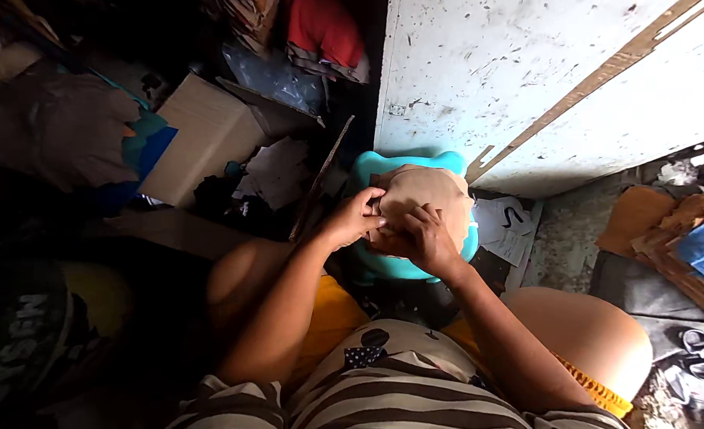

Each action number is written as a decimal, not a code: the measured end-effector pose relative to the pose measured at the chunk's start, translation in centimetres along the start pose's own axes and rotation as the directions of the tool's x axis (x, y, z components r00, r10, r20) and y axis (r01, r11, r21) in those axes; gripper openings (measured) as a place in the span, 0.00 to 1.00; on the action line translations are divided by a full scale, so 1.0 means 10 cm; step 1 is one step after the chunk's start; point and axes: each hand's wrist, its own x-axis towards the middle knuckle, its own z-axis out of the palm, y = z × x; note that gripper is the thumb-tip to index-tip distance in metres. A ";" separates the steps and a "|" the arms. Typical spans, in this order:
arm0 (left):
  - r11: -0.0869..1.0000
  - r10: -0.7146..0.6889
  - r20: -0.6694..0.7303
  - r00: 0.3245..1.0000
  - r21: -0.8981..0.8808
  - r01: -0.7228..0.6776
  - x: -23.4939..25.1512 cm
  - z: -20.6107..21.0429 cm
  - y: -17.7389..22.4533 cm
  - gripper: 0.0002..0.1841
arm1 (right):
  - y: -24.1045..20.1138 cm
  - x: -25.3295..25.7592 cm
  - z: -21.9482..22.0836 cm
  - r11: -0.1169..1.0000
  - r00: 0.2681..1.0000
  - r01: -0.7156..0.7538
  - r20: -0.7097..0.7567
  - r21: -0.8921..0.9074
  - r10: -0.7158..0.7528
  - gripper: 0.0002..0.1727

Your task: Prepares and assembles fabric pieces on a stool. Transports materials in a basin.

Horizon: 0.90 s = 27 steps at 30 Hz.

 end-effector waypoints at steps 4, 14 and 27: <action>1.000 0.006 0.006 1.000 0.017 -0.006 -0.04 -0.02 0.02 0.28 | 0.06 0.01 -0.14 0.969 0.998 -0.040 -0.032 0.244 0.049 0.10; 0.996 -0.011 0.066 0.998 -0.093 0.017 -0.06 -0.01 -0.02 0.41 | 0.08 0.02 -0.26 0.601 0.922 -0.243 -0.012 0.761 0.387 0.16; 0.955 0.095 0.081 0.992 -0.288 -0.068 -0.03 0.04 0.12 0.17 | 0.17 0.03 -0.23 0.561 0.936 -0.186 -0.028 0.807 0.351 0.16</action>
